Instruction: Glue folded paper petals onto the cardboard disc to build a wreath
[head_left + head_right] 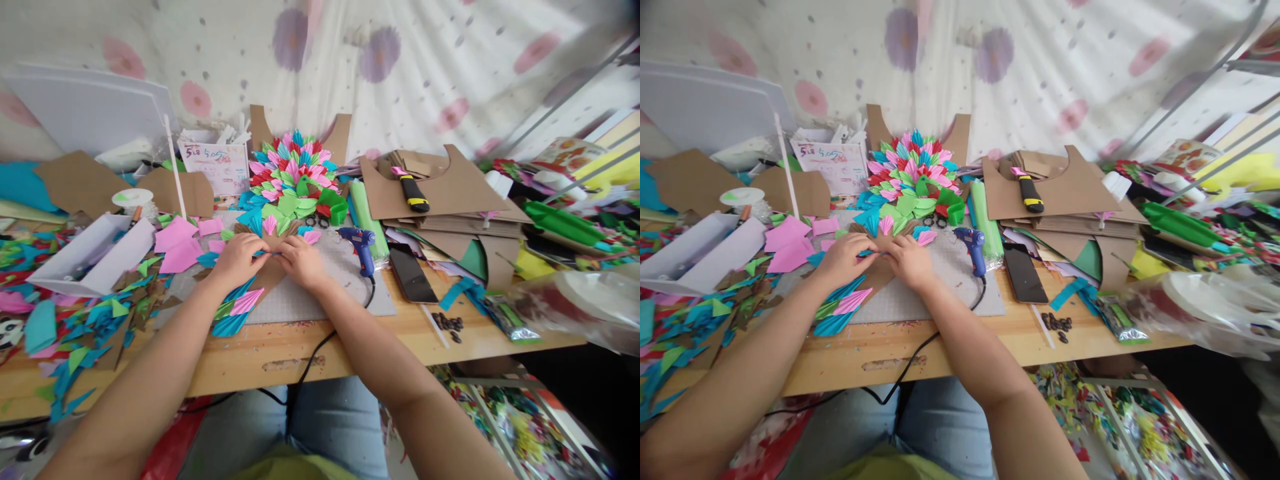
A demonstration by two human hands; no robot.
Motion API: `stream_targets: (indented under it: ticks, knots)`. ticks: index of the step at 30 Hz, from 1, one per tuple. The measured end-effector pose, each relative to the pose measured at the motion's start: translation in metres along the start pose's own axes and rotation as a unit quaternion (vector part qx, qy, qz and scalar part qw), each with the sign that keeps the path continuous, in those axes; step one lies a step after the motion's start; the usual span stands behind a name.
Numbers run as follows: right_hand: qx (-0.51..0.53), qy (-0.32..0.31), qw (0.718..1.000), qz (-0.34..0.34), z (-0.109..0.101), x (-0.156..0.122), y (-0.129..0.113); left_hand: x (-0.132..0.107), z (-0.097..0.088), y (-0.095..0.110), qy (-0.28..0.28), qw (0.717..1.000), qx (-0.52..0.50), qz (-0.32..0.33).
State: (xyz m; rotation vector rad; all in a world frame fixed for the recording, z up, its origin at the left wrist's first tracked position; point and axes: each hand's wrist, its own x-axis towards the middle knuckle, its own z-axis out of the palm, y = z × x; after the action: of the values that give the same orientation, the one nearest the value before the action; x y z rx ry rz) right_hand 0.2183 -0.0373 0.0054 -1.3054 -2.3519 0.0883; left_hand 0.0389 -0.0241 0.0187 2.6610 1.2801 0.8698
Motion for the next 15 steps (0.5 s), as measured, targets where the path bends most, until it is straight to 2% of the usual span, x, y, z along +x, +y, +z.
stream_targets:
  ticks: [8, 15]
  knots:
    - [-0.028, 0.013, 0.999, 0.031, 0.0, 0.005, -0.001, -0.002, -0.002, -0.009, 0.008, 1.0, -0.006, -0.007]
    - [-0.006, -0.008, 1.0, -0.002, -0.005, 0.005, -0.001, -0.006, -0.009, -0.013, -0.004, 0.998, -0.03, -0.062]
